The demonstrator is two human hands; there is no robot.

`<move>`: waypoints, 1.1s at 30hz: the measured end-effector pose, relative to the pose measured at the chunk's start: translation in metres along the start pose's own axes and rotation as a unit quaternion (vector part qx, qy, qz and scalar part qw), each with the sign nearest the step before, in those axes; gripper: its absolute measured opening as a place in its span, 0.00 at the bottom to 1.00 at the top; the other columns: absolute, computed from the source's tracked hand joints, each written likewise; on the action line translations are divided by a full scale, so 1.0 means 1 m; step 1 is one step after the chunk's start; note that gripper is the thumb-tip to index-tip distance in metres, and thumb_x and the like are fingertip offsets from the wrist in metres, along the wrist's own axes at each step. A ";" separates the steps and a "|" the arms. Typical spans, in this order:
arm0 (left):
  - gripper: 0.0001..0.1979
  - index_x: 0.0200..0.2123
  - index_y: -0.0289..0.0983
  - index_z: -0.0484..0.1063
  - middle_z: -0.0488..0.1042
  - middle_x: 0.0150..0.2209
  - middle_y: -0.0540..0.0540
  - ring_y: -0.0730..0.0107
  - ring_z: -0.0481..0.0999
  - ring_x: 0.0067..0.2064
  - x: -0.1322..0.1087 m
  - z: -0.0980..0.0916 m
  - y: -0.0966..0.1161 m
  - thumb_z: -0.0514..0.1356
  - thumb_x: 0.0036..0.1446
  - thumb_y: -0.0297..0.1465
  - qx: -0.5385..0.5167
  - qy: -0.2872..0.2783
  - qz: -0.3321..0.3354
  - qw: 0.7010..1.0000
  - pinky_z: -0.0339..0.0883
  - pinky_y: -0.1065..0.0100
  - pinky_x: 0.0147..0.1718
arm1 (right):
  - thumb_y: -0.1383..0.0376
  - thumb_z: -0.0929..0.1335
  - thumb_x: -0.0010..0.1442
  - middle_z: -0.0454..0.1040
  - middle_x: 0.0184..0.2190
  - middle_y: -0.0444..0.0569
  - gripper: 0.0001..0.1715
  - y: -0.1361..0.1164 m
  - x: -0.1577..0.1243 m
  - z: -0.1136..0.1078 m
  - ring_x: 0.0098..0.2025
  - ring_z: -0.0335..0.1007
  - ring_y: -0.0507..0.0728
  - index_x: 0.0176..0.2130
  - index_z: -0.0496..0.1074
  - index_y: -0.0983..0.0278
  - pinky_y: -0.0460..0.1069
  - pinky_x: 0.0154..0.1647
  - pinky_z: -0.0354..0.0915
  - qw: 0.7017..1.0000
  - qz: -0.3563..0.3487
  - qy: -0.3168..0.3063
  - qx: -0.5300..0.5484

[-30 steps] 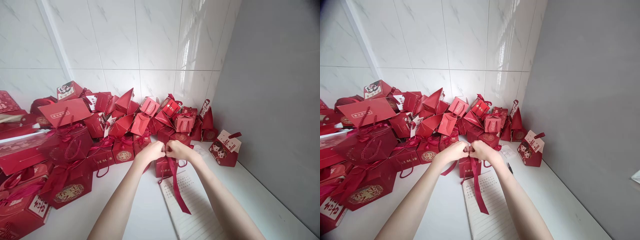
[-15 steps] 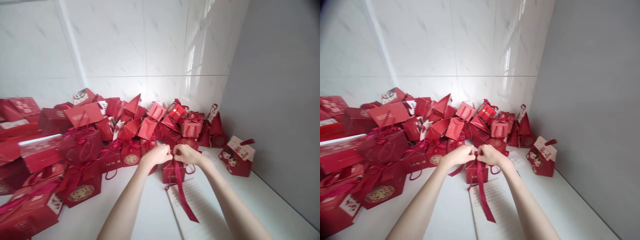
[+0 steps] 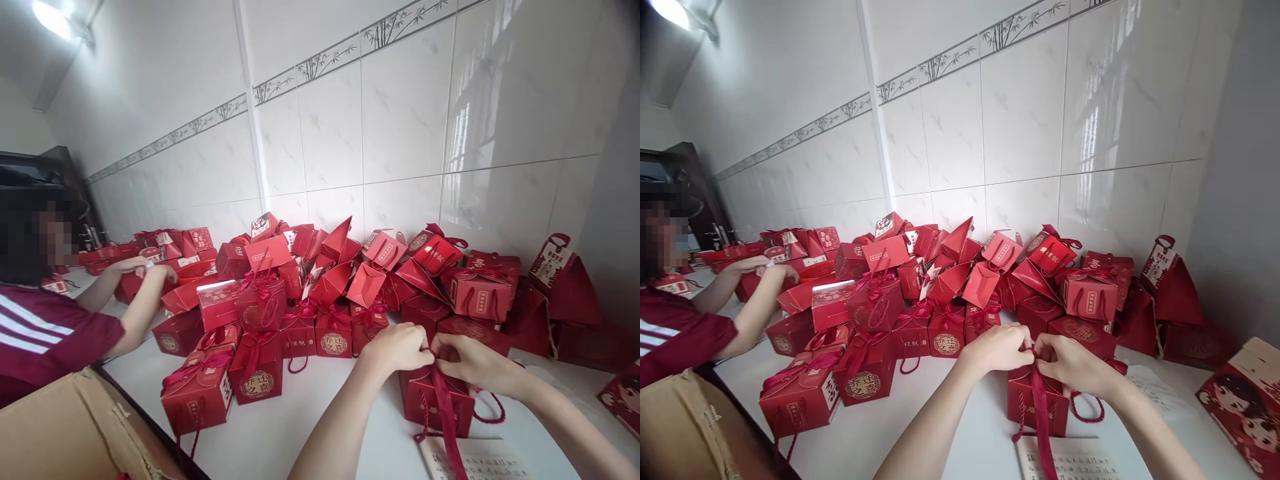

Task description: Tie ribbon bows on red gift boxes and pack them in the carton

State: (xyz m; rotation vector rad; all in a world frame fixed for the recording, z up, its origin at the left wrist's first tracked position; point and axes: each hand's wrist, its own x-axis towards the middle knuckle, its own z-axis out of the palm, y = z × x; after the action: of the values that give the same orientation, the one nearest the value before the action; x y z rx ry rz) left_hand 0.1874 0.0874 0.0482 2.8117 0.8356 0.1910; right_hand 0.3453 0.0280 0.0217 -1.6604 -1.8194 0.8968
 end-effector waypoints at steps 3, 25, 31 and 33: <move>0.13 0.37 0.37 0.69 0.74 0.43 0.42 0.58 0.76 0.42 0.000 0.000 0.001 0.53 0.53 0.38 0.003 0.000 -0.007 1.000 0.68 0.64 0.35 | 0.62 0.63 0.47 0.57 0.21 0.38 0.07 0.005 0.003 0.001 0.18 0.57 0.46 0.27 0.58 0.63 0.42 0.15 0.60 1.000 -0.008 -0.006 0.013; 0.06 0.29 0.39 0.69 0.76 0.32 0.47 0.63 0.75 0.36 0.004 -0.006 -0.011 0.54 0.52 0.34 -0.046 0.031 -0.017 0.998 0.64 0.68 0.33 | 0.57 0.69 0.50 0.60 0.21 0.36 0.16 -0.001 0.000 -0.011 0.17 0.63 0.46 0.30 0.61 0.64 0.40 0.12 0.63 0.995 -0.030 0.018 0.089; 0.11 0.28 0.38 0.68 0.76 0.30 0.45 0.59 0.75 0.36 0.007 -0.003 -0.008 0.49 0.57 0.33 -0.038 0.044 -0.026 0.998 0.63 0.65 0.36 | 0.55 0.72 0.48 0.61 0.25 0.38 0.19 0.000 0.000 -0.013 0.19 0.61 0.45 0.32 0.63 0.64 0.41 0.14 0.66 0.991 -0.048 0.020 0.127; 0.11 0.29 0.38 0.69 0.76 0.31 0.45 0.60 0.75 0.36 0.007 -0.004 -0.008 0.49 0.57 0.33 -0.040 0.037 -0.021 0.998 0.62 0.66 0.35 | 0.53 0.72 0.48 0.60 0.23 0.37 0.21 0.003 0.001 -0.013 0.18 0.61 0.45 0.32 0.64 0.65 0.41 0.14 0.65 0.988 -0.052 0.021 0.145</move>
State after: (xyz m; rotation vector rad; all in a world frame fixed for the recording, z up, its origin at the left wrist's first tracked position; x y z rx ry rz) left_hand 0.1880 0.0985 0.0507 2.7252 0.8810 0.3176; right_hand 0.3567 0.0310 0.0275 -1.3819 -1.6416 1.0192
